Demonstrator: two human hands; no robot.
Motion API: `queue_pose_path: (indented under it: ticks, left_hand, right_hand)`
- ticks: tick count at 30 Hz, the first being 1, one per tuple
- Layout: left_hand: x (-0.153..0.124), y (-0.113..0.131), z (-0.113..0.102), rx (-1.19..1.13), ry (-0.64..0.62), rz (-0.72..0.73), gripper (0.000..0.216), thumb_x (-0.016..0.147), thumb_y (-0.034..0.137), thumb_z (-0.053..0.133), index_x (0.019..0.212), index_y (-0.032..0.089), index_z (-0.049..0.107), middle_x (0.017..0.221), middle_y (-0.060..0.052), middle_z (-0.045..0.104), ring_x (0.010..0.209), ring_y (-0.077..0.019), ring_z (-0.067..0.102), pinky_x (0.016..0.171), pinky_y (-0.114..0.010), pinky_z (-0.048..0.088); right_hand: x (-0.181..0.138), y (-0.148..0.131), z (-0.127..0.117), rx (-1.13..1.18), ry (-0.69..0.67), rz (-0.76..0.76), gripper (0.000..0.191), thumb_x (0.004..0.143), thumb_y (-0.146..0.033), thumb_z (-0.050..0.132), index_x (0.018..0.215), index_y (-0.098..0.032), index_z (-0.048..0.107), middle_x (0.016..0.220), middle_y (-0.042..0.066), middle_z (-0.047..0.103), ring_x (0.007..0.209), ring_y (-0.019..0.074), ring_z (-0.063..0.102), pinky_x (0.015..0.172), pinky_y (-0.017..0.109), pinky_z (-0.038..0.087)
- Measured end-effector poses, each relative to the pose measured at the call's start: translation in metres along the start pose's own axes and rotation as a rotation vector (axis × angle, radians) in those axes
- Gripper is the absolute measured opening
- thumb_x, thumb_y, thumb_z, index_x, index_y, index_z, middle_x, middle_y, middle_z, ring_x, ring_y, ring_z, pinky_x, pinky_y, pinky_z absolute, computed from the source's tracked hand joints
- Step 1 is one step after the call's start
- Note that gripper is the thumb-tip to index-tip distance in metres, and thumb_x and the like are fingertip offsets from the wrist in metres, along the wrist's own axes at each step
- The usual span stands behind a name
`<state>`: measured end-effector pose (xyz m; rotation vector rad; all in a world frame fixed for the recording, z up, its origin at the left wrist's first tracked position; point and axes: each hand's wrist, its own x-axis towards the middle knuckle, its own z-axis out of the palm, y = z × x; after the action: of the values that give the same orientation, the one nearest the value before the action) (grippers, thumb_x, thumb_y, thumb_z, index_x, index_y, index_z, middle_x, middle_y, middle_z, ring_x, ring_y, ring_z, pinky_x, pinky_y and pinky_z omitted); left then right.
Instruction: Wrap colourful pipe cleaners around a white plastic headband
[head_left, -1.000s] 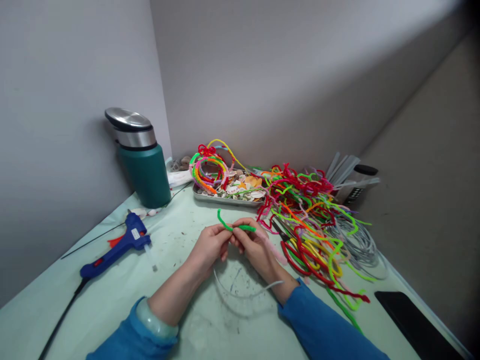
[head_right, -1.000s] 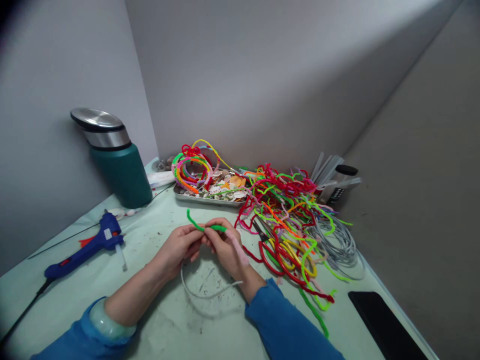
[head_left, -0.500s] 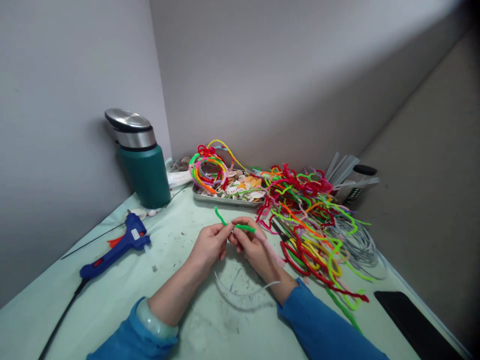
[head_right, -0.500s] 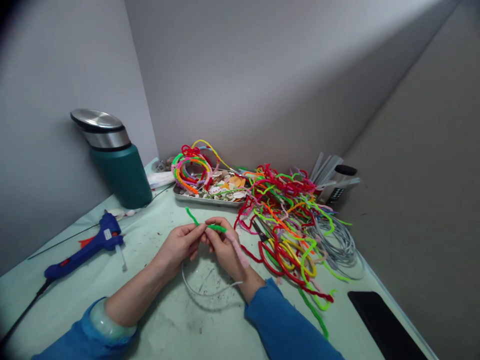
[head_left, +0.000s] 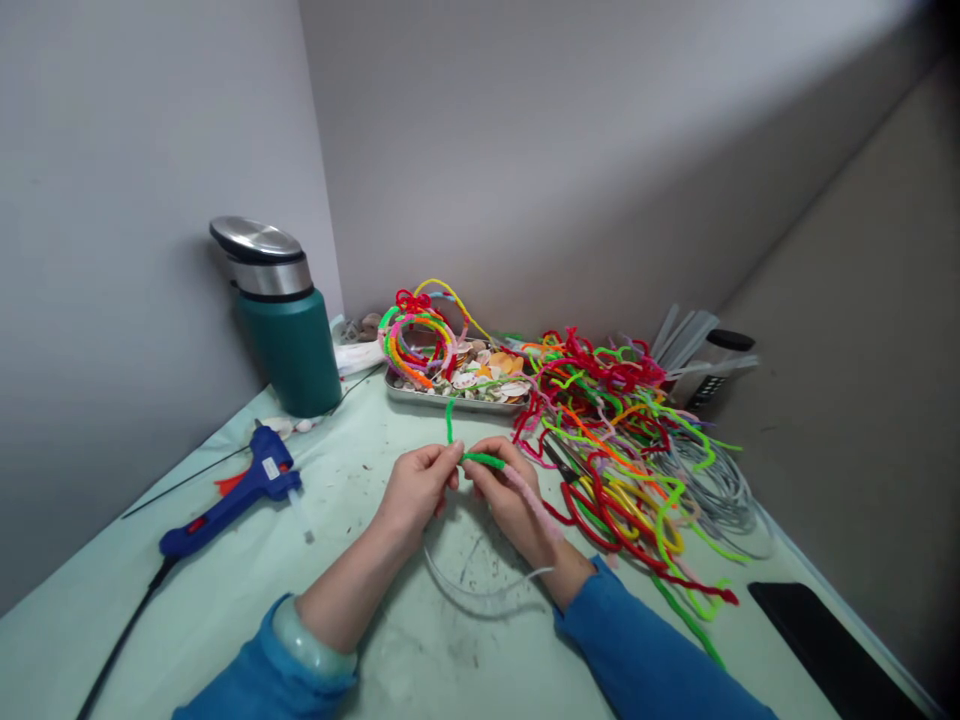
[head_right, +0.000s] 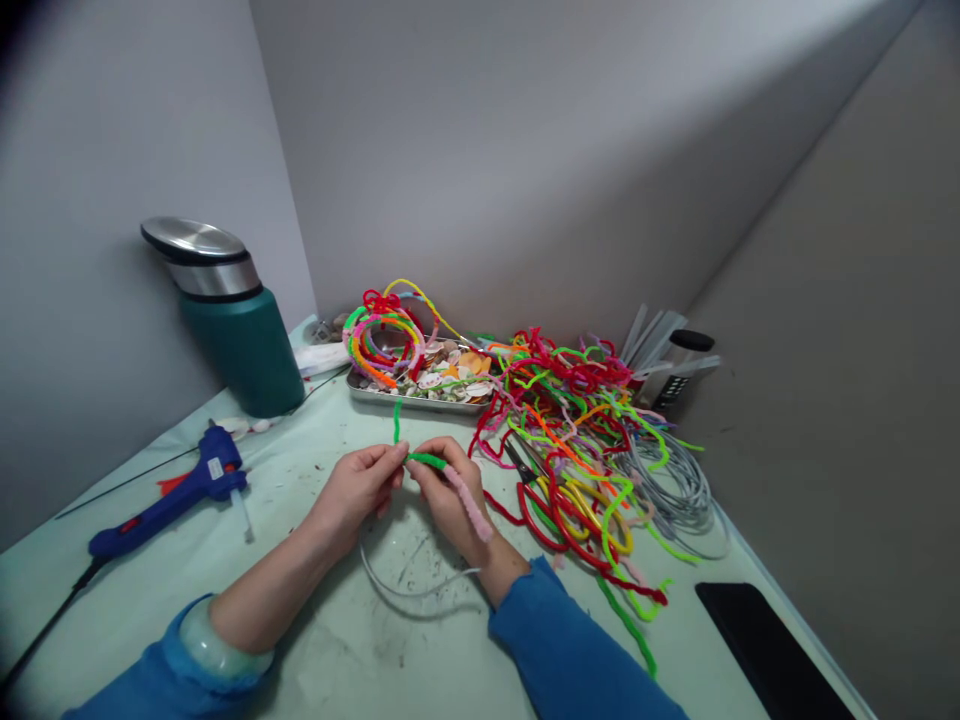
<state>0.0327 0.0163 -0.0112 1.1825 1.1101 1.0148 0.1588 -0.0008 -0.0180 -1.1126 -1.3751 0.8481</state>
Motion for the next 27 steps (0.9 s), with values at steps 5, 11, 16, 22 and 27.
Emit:
queue_pose_path:
  ticks: [5, 11, 16, 22, 27]
  left_hand:
    - [0.0, -0.001, 0.0, 0.035, 0.013, 0.019, 0.043, 0.075, 0.053, 0.049, 0.054, 0.015, 0.049, 0.037, 0.007, 0.033, 0.03, -0.0044, 0.03, 0.032, -0.017, 0.023]
    - [-0.004, 0.006, 0.003, -0.101, -0.051, -0.054, 0.041, 0.076, 0.05, 0.047, 0.055, 0.015, 0.047, 0.04, 0.005, 0.043, 0.027, -0.0031, 0.028, 0.028, -0.016, 0.02]
    - [-0.006, 0.01, 0.005, -0.127, -0.083, -0.081, 0.037, 0.077, 0.05, 0.047, 0.065, 0.015, 0.049, 0.042, 0.004, 0.049, 0.026, -0.0034, 0.028, 0.027, -0.015, 0.021]
    - [-0.003, 0.005, 0.003, -0.053, -0.073, -0.058, 0.04, 0.076, 0.054, 0.045, 0.066, 0.016, 0.051, 0.042, 0.004, 0.049, 0.027, -0.0041, 0.029, 0.027, -0.016, 0.021]
    - [-0.002, 0.002, 0.001, 0.134, -0.005, 0.015, 0.045, 0.076, 0.055, 0.043, 0.056, 0.016, 0.05, 0.04, 0.003, 0.048, 0.029, -0.0056, 0.032, 0.031, -0.018, 0.024]
  right_hand:
    - [0.002, 0.004, 0.002, -0.025, 0.033, -0.018, 0.014, 0.074, -0.028, 0.061, 0.082, -0.018, 0.055, 0.07, -0.001, 0.057, 0.058, 0.0113, 0.052, 0.05, 0.021, 0.039]
    - [0.001, 0.006, 0.003, -0.053, 0.002, -0.076, 0.013, 0.076, -0.027, 0.059, 0.084, -0.019, 0.054, 0.074, 0.0, 0.058, 0.067, 0.0133, 0.055, 0.057, 0.023, 0.042]
    - [-0.001, 0.001, 0.004, -0.138, 0.014, -0.114, 0.009, 0.079, -0.026, 0.056, 0.08, -0.018, 0.054, 0.072, 0.001, 0.057, 0.064, 0.0135, 0.054, 0.059, 0.025, 0.044]
    - [-0.001, 0.001, 0.004, -0.187, 0.043, -0.181, 0.007, 0.079, -0.025, 0.055, 0.079, -0.018, 0.056, 0.073, 0.001, 0.058, 0.067, 0.014, 0.055, 0.062, 0.025, 0.044]
    - [-0.001, 0.002, 0.004, -0.215, 0.06, -0.196, 0.007, 0.078, -0.024, 0.054, 0.077, -0.018, 0.057, 0.073, 0.002, 0.059, 0.067, 0.014, 0.056, 0.061, 0.024, 0.043]
